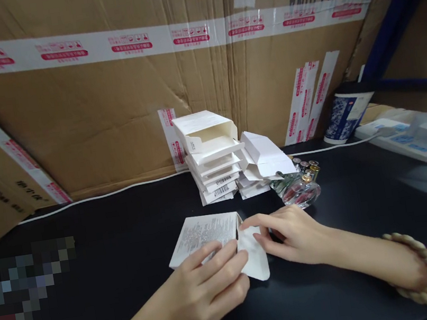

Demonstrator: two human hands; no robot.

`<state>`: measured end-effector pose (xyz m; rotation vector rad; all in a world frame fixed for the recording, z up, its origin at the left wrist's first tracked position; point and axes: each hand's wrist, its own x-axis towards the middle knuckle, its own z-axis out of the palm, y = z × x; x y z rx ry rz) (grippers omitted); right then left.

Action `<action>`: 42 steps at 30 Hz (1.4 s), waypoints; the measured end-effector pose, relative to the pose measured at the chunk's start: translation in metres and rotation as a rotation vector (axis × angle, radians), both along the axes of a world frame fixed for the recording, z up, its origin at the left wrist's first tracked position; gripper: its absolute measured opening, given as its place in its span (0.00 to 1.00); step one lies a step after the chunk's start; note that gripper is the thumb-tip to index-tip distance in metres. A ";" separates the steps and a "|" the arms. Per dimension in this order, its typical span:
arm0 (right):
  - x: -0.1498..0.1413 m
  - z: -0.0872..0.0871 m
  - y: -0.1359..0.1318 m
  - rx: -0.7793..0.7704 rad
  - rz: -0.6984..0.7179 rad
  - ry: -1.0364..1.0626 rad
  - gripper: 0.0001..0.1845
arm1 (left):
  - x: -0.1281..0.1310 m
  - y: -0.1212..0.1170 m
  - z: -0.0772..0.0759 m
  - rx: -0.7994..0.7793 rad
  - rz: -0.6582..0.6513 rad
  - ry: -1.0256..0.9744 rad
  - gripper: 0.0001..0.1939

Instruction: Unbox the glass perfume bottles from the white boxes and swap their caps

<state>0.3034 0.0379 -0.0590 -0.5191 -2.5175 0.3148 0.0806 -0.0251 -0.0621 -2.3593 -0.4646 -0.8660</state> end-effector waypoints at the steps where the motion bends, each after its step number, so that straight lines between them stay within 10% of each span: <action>1: 0.000 0.000 0.000 0.000 -0.012 0.010 0.17 | 0.000 0.000 0.000 0.004 0.000 -0.002 0.06; 10: -0.001 -0.003 0.001 -0.065 -0.139 0.002 0.17 | -0.001 -0.001 0.000 0.040 0.007 0.005 0.08; 33: 0.001 0.000 0.002 0.087 0.174 -0.037 0.14 | -0.002 0.000 0.000 0.015 0.006 0.016 0.09; 42: -0.001 -0.002 0.003 0.159 0.073 0.041 0.13 | 0.001 0.000 -0.003 -0.061 0.207 -0.084 0.18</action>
